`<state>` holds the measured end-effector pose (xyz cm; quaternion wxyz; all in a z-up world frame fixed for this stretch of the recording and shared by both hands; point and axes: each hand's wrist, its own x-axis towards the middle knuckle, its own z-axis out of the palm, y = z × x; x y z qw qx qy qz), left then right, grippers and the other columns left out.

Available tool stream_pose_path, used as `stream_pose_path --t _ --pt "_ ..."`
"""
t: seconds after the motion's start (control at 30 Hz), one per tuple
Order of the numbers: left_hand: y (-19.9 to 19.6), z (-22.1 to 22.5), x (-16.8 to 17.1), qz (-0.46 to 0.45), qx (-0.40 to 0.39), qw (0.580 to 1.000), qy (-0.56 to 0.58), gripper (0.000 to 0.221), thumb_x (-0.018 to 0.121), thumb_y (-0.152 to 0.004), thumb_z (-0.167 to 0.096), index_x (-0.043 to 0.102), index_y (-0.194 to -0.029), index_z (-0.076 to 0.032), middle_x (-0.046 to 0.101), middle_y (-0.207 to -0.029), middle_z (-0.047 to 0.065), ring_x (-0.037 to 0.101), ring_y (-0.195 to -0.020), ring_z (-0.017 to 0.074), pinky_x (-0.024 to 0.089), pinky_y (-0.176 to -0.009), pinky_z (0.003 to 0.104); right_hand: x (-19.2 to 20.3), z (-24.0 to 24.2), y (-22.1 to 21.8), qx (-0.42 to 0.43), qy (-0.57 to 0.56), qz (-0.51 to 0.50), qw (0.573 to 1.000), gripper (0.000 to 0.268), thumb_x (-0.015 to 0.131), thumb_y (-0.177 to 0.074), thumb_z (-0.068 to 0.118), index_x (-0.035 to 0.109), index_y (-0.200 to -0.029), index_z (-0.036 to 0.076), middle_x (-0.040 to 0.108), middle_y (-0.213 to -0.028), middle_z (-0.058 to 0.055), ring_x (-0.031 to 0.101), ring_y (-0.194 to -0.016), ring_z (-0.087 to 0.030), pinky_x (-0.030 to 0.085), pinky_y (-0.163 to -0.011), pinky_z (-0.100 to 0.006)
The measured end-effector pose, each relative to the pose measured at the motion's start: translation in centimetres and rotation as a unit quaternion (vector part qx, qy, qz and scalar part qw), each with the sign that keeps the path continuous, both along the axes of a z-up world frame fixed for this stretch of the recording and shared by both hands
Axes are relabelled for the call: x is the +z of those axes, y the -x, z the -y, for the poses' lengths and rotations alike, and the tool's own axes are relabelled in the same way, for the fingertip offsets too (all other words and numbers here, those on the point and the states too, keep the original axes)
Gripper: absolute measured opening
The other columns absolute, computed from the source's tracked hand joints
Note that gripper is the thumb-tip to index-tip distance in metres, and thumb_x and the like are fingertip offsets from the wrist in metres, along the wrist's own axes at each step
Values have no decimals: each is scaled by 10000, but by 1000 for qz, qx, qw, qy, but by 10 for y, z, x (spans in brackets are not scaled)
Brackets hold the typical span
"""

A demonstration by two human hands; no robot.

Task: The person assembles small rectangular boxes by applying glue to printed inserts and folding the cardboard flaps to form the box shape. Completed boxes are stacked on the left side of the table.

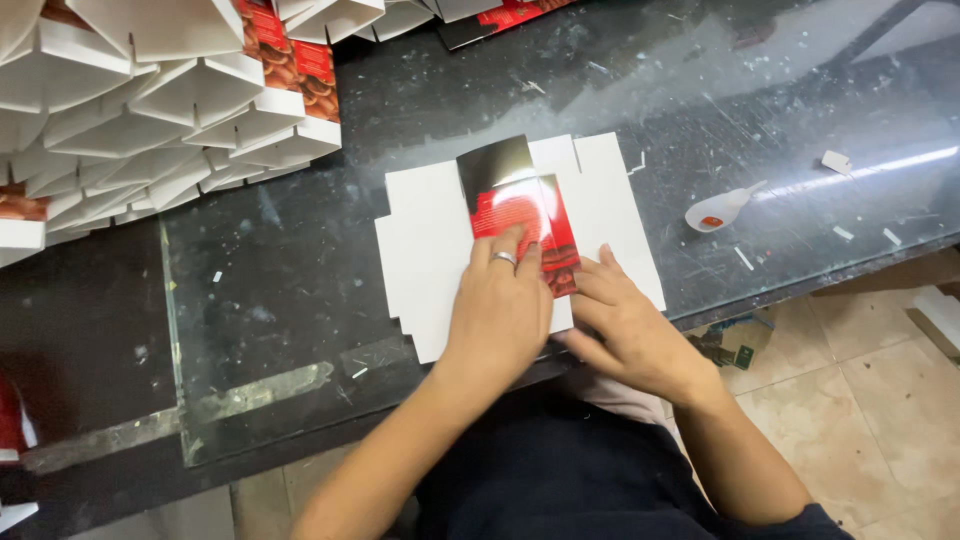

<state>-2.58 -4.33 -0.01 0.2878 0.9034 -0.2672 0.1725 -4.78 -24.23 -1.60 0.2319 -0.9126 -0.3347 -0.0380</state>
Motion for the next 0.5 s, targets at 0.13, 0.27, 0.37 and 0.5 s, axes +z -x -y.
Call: stream_pose_path --t 0.13,0.27,0.37,0.5 --pt "-14 -21 5 -72 10 986 -150 333 577 -961 -224 663 -1249 -81 434 -1456 350 353 -1356 497 305 -1004 595 3 45 12 -151 -330 82 928 146 702 -887 68 695 -996 -30 679 -1016 -174 656 -1079 -383 483 -1049 -515" --pt "-22 -34 1 -124 -29 958 -258 711 493 -994 -372 351 -1567 23 340 -1586 374 259 -1536 460 105 -1219 620 17 79 -3 -326 -273 112 898 861 876 -888 87 324 -1525 -89 530 -1430 -314 508 -1339 -487 445 -990 -560" --pt "-26 -30 7 -150 -39 946 -286 759 376 -1030 -463 329 -1560 79 311 -1593 398 229 -1536 489 62 -1231 611 7 91 -32 -286 -267 30 920 811 772 -933 -36 261 -1561 -85 720 -1165 -255 666 -1184 -390 464 -1080 -459" --pt "-28 -43 7 -147 -53 948 -277 629 356 -1007 -265 387 -1536 74 333 -1601 365 286 -1525 457 144 -1214 611 20 79 -47 -227 -314 -2 922 759 685 -938 -113 263 -1563 -24 723 -1101 -215 691 -1061 -320 486 -1007 -426"
